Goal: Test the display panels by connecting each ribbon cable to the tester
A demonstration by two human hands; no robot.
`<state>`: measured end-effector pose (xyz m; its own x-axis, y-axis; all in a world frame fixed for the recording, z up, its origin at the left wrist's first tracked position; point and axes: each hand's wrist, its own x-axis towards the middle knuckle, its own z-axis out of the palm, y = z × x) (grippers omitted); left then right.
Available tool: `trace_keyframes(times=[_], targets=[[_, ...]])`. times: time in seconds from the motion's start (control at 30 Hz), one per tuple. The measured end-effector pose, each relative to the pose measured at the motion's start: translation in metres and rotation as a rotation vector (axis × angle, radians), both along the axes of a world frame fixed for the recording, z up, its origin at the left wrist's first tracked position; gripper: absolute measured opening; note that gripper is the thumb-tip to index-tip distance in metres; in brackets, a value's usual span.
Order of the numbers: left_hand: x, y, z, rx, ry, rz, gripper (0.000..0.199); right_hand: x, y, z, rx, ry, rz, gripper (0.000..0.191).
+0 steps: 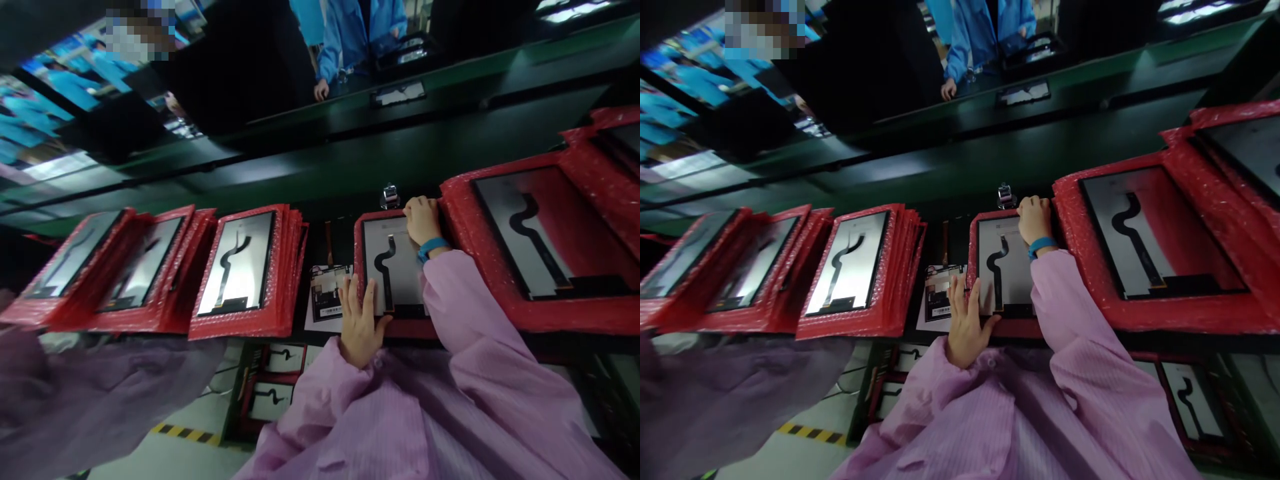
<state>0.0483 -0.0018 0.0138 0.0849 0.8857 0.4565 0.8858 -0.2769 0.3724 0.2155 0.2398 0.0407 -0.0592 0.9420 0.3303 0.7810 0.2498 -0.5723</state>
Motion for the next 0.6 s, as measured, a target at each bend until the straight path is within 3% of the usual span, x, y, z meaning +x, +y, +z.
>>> trace_keyframes(times=[0.13,0.23,0.33,0.43,0.53,0.6], targets=[[-0.004,0.009,0.007,-0.146,-0.214,0.02,0.12,0.012,-0.011,0.024,0.167,0.084,0.051,0.018],[-0.006,0.022,0.016,-0.275,-0.578,-0.018,0.13,0.024,-0.018,0.04,0.276,0.228,0.027,0.022],[-0.009,0.036,0.028,-0.312,-0.911,0.057,0.117,0.028,-0.027,0.055,0.342,0.355,-0.013,0.031],[-0.017,0.046,0.042,-0.403,-0.998,0.12,0.092,0.025,-0.041,0.066,0.381,0.484,-0.043,0.035],[-0.03,0.048,0.055,-0.534,-1.011,0.002,0.067,0.023,-0.048,0.065,0.409,0.618,-0.071,0.027],[-0.038,0.045,0.065,-0.477,-0.914,-0.103,0.062,0.023,-0.045,0.058,0.334,0.735,0.142,0.025]])
